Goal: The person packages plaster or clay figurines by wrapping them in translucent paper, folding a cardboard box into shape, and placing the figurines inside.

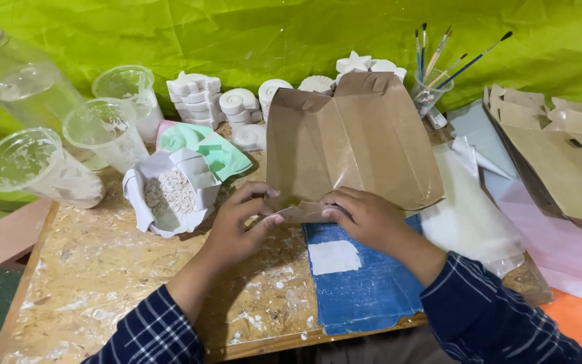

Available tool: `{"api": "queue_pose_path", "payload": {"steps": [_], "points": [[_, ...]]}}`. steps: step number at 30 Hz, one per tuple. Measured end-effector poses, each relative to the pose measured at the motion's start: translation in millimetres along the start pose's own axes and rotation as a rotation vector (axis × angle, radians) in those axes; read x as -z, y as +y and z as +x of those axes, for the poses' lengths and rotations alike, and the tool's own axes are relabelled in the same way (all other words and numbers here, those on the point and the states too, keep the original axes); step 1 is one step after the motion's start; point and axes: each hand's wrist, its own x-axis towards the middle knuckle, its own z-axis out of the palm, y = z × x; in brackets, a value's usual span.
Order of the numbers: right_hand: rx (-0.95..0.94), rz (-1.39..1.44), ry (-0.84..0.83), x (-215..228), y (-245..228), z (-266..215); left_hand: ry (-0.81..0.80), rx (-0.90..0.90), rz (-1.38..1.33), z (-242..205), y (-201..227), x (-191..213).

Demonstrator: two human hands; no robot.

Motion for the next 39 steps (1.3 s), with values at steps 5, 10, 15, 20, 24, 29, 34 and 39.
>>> {"api": "queue_pose_path", "payload": {"steps": [5,10,15,20,24,29,34,39], "points": [[-0.025,-0.005,0.0,-2,-7,1,0.072,-0.091,0.206,-4,5,-17],[-0.016,0.018,-0.016,1,-12,2,0.136,-0.154,0.325,-13,1,-32],[0.092,-0.136,0.071,-15,1,0,0.186,-0.225,0.341,-12,6,-39],[0.157,-0.229,0.142,-19,5,-1,0.148,-0.255,0.409,-11,12,-42],[0.251,-0.343,0.204,-28,6,-2,0.087,-0.289,0.509,-16,5,-53],[0.246,-0.335,0.207,-22,-1,-2,0.033,-0.249,0.618,-20,8,-55],[0.076,-0.384,-0.092,3,-8,-7,0.014,-0.175,0.666,-21,9,-55],[0.063,-0.31,-0.032,49,-20,-21,0.06,-0.207,0.649,-21,9,-56]]}}
